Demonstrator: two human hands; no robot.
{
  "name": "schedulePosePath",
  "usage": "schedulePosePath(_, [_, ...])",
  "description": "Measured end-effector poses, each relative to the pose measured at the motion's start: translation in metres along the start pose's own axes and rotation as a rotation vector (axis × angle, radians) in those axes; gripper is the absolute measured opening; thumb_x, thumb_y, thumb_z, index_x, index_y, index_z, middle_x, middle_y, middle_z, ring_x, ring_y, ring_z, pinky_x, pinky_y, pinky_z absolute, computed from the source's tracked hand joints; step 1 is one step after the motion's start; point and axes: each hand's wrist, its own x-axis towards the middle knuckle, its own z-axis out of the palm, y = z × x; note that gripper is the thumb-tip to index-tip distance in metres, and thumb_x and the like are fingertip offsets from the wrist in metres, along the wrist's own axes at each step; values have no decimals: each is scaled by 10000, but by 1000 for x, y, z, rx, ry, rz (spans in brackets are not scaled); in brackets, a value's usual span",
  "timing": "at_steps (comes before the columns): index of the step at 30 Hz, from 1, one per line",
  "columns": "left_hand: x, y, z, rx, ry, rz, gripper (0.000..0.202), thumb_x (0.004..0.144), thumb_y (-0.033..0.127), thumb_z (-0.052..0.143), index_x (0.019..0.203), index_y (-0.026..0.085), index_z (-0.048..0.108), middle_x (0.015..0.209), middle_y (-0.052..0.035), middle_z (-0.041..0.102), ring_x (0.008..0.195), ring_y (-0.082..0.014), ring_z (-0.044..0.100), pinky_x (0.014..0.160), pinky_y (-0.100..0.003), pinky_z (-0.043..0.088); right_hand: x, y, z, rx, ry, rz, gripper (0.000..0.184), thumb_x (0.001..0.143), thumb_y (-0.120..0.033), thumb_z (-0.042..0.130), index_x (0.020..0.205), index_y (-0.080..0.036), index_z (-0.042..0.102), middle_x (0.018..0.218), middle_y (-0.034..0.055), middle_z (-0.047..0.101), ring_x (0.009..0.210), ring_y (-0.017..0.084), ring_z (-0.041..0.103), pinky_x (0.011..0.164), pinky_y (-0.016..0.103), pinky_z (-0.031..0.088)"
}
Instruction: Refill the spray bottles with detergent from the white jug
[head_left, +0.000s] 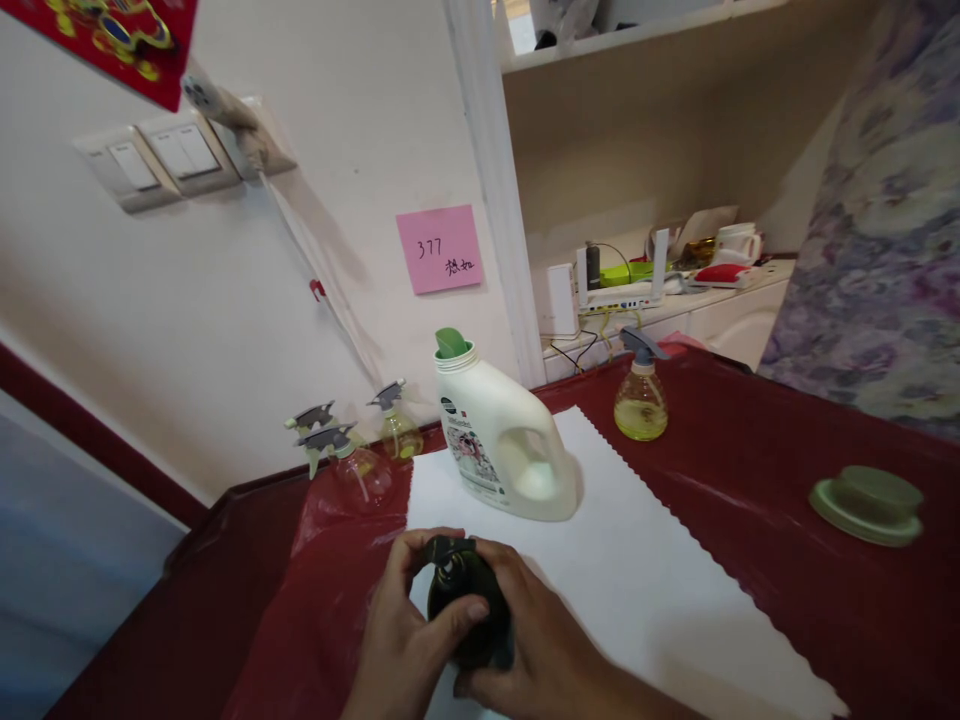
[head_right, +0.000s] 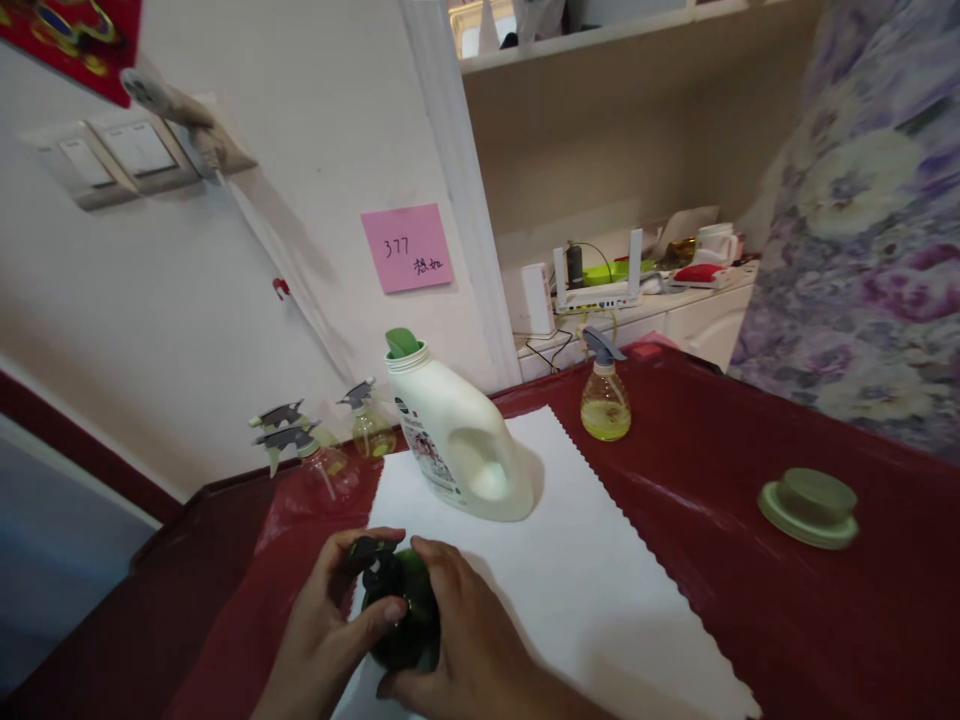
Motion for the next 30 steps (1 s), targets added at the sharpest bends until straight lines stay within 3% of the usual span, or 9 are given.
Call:
schedulePosePath(3, [2, -6, -4, 79, -26, -1, 475, 783, 523, 827, 1125, 217, 709, 1090, -82, 746, 1084, -295, 666, 931, -370, 527, 1, 1, -1, 4, -17, -30, 1118, 524, -237, 936, 1503, -204, 397, 1522, 187, 537, 1392, 368, 518, 1159, 549, 424])
schedulePosePath(10, [-5, -11, -18, 12, -209, -43, 453, 930, 540, 654, 1274, 253, 717, 1449, -115, 636, 1376, -334, 545, 1161, -427, 414, 3, -8, -7, 1, -34, -28, 1086, 510, -239, 962, 1473, -243, 459, 1497, 132, 573, 1357, 353, 543, 1136, 526, 443])
schedulePosePath(14, [-6, 0, -10, -70, -120, -77, 685, 720, 610, 849, 1299, 287, 674, 1428, -101, 646, 1350, -347, 550, 1110, -421, 437, 2, -6, -5, -1, -32, -4, 1084, 520, -248, 940, 1483, -248, 441, 1485, 148, 573, 1336, 368, 553, 1116, 542, 451])
schedulePosePath(16, [-3, 4, -2, -94, -15, -32, 744, 569, 628, 933, 1174, 270, 689, 1294, -88, 703, 1204, -331, 620, 1003, -388, 490, 2, -5, -3, -3, -30, 16, 1100, 525, -253, 931, 1498, -250, 419, 1488, 157, 567, 1340, 374, 550, 1113, 550, 450])
schedulePosePath(18, [0, 6, 4, -71, 72, -14, 649, 548, 609, 950, 1021, 244, 698, 1138, -69, 732, 1045, -290, 654, 894, -347, 518, 2, -5, -3, 5, -29, 21, 1104, 525, -247, 930, 1502, -248, 415, 1481, 151, 574, 1336, 365, 555, 1111, 534, 452])
schedulePosePath(20, [2, 6, 6, -31, 93, -15, 537, 611, 557, 936, 972, 230, 712, 1049, -55, 735, 978, -264, 660, 853, -325, 526, 2, -6, -5, 11, -38, 21, 1106, 519, -232, 936, 1498, -223, 422, 1474, 153, 580, 1334, 354, 558, 1115, 511, 453])
schedulePosePath(22, [2, 3, 1, -7, 35, 1, 457, 704, 508, 890, 1030, 227, 735, 1052, -61, 743, 1019, -272, 672, 876, -325, 538, 3, -8, -7, 8, -58, 21, 1114, 513, -237, 949, 1496, -211, 427, 1480, 158, 576, 1345, 354, 548, 1130, 512, 443])
schedulePosePath(26, [-2, -6, -15, -16, -124, -22, 423, 865, 518, 746, 1183, 238, 750, 1226, -96, 747, 1190, -317, 657, 1022, -388, 522, 4, -11, -10, 5, -47, -19, 1106, 521, -250, 960, 1494, -268, 434, 1481, 133, 579, 1347, 363, 547, 1133, 548, 439])
schedulePosePath(30, [-4, -9, -18, -90, -130, -133, 550, 839, 553, 760, 1296, 250, 714, 1402, -116, 682, 1344, -354, 573, 1129, -445, 454, 4, -10, -9, 2, -37, -31, 1092, 525, -248, 956, 1487, -270, 440, 1467, 138, 587, 1332, 376, 556, 1119, 568, 448])
